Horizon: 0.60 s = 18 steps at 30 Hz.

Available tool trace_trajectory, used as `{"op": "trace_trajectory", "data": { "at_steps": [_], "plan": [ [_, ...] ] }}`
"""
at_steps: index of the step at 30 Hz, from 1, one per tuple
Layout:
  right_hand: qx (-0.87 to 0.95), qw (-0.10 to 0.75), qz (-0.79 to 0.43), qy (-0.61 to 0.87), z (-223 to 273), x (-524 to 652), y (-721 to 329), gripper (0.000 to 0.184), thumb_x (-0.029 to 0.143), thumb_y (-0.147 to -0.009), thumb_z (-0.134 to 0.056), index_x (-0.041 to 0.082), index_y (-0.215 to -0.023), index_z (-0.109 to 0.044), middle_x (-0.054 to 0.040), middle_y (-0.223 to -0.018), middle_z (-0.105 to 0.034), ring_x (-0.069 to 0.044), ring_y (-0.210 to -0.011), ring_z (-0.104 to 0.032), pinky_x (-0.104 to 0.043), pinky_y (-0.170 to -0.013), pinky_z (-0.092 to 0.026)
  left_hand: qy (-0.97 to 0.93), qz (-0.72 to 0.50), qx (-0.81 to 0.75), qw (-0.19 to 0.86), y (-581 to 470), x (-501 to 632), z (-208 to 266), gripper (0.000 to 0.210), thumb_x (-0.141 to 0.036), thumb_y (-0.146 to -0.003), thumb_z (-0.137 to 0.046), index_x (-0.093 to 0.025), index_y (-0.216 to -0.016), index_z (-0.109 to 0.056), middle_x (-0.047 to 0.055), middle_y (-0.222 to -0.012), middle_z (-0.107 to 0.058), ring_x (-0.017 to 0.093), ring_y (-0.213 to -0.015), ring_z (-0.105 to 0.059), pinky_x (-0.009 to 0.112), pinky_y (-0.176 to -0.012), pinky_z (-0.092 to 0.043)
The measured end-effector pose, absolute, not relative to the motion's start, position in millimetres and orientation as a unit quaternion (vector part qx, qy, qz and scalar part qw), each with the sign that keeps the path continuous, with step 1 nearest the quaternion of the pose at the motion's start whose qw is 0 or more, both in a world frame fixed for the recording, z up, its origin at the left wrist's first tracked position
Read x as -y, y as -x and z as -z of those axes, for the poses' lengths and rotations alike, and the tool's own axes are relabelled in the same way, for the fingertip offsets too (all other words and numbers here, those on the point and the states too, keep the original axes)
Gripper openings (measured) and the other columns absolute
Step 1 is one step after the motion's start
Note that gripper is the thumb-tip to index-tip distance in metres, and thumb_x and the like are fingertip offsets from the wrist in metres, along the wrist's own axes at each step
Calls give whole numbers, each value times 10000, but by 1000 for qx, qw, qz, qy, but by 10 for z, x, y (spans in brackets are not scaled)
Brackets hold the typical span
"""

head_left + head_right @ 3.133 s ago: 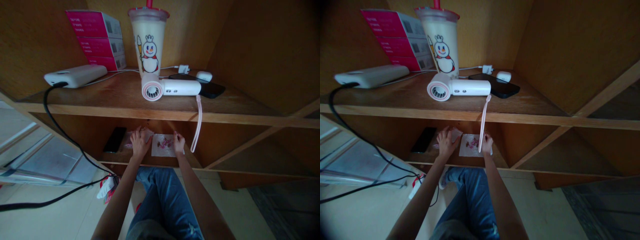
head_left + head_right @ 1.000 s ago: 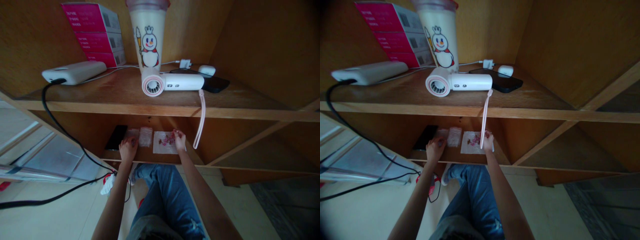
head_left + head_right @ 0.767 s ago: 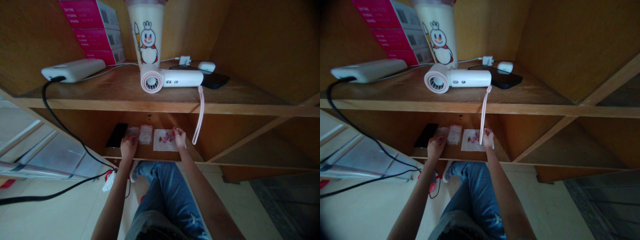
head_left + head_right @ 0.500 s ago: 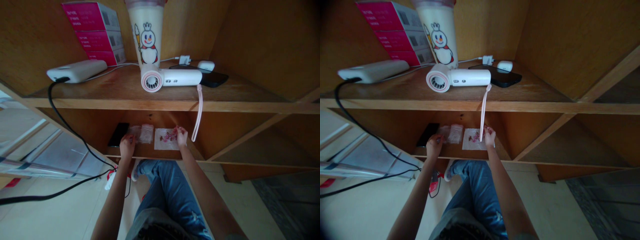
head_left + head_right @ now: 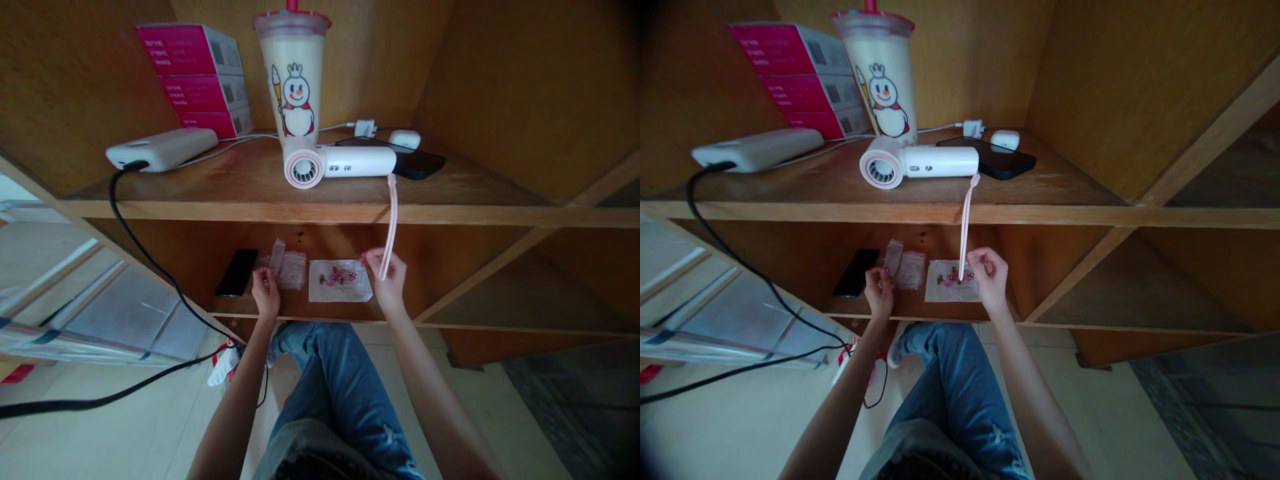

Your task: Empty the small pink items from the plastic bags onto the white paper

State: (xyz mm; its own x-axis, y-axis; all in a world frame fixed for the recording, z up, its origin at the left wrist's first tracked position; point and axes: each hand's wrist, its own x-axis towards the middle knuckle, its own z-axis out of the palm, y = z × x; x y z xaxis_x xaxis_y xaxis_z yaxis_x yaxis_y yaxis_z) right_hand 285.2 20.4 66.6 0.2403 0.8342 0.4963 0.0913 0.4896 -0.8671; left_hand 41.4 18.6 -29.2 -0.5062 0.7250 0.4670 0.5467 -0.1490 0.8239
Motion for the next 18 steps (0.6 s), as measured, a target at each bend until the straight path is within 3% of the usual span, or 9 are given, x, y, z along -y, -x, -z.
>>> {"op": "trace_trajectory", "data": {
  "at_steps": [4, 9, 13, 15, 18],
  "plan": [
    [620, 705, -65, 338, -1320, 345, -2778, 397, 263, -598, -758, 242, -917, -522, 15, -804, -629, -125, -654, -592, -258, -553, -484, -490, -575, -649, 90, -406, -196, 313, 195, -337, -878, -378, -176, -929, -475, 41, -795, -572, 121, -686, -569, 223, -610, -433],
    [702, 605, 135, 351, -1920, 556, -2859, 237, 198, -687, -692, 293, -891, -619, 33, -801, -658, -131, -677, -613, -274, -606, -491, -491, -568, -656, 80, -389, -186, 315, 194, -335, -880, -375, -177, -931, -474, 38, -790, -566, 122, -677, -561, 229, -618, -430],
    [672, 604, 244, 351, -2239, 459, -3049, 238, 150, -707, -661, 284, -904, -651, 39, -780, -671, -131, -676, -605, -293, -616, -475, -490, -573, -653, 74, -386, -189, 324, 194, -336, -878, -379, -178, -927, -480, 38, -789, -572, 123, -676, -557, 231, -625, -428],
    [651, 554, 275, 440, -2373, 375, -3173, 204, 205, -729, -646, 263, -923, -665, 25, -767, -665, -163, -748, -599, -342, -689, -449, -487, -576, -652, 77, -384, -193, 328, 197, -339, -876, -381, -178, -927, -482, 38, -789, -574, 122, -670, -557, 229, -617, -428],
    [664, 438, 288, 533, -2538, 268, -3360, 216, 342, -797, -558, 224, -948, -656, -2, -918, -652, -222, -937, -566, -415, -796, -396, -488, -574, -653, 79, -380, -192, 330, 194, -339, -876, -383, -178, -927, -478, 34, -787, -568, 122, -671, -557, 228, -615, -428]
  ]
}}
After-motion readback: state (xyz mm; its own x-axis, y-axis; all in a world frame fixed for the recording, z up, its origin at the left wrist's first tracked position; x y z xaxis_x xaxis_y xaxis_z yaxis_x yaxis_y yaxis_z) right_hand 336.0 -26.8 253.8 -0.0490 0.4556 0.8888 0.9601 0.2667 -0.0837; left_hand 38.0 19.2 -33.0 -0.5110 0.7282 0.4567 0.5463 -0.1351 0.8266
